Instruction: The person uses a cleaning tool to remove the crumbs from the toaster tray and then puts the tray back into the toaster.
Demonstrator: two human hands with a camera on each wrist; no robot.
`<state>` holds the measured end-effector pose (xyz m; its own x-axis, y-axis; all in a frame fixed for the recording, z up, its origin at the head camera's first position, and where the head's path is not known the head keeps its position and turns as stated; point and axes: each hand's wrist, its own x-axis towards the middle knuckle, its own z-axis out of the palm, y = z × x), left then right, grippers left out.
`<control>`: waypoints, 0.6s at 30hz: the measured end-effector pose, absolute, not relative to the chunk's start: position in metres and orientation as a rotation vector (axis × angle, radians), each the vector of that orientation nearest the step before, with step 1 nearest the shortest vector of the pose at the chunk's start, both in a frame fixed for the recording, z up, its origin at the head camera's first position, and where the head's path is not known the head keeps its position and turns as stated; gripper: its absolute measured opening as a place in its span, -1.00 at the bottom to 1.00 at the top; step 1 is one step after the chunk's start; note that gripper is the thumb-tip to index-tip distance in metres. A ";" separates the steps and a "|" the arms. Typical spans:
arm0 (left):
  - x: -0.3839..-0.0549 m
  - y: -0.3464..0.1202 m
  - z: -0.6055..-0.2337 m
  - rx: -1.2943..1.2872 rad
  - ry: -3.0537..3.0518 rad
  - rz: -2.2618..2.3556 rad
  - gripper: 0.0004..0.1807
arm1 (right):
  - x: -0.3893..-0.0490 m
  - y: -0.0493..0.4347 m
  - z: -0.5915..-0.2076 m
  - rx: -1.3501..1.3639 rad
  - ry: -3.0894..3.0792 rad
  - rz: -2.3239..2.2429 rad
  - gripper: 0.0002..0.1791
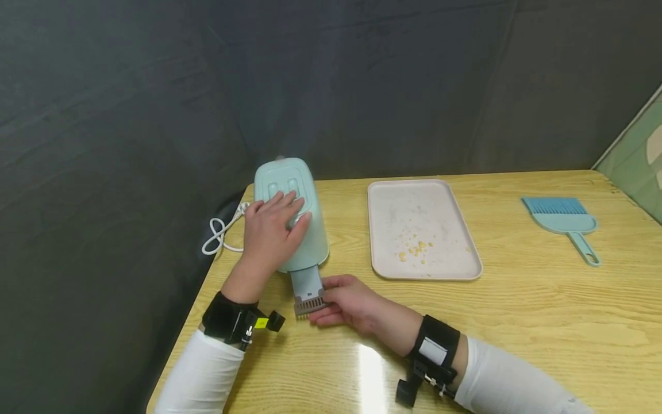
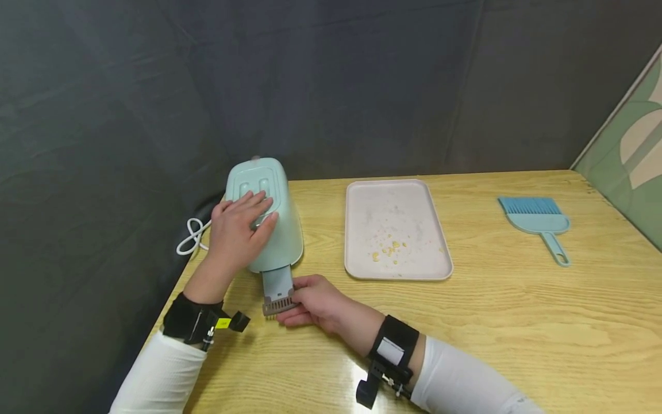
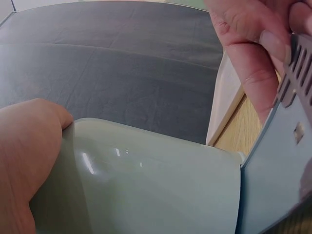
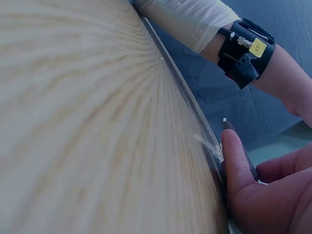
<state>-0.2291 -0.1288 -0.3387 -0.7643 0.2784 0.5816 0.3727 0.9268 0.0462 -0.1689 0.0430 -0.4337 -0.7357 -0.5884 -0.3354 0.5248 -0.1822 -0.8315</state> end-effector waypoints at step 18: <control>-0.228 -0.128 -0.338 -0.458 -2.507 -0.197 -0.44 | -0.185 0.034 -0.431 0.116 1.353 -2.179 -0.54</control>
<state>-0.2280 -0.1280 -0.3384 -0.7746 0.2797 0.5672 0.3650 0.9302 0.0398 -0.1847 0.0341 -0.4314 -0.8360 -0.4171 -0.3566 0.5047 -0.3291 -0.7981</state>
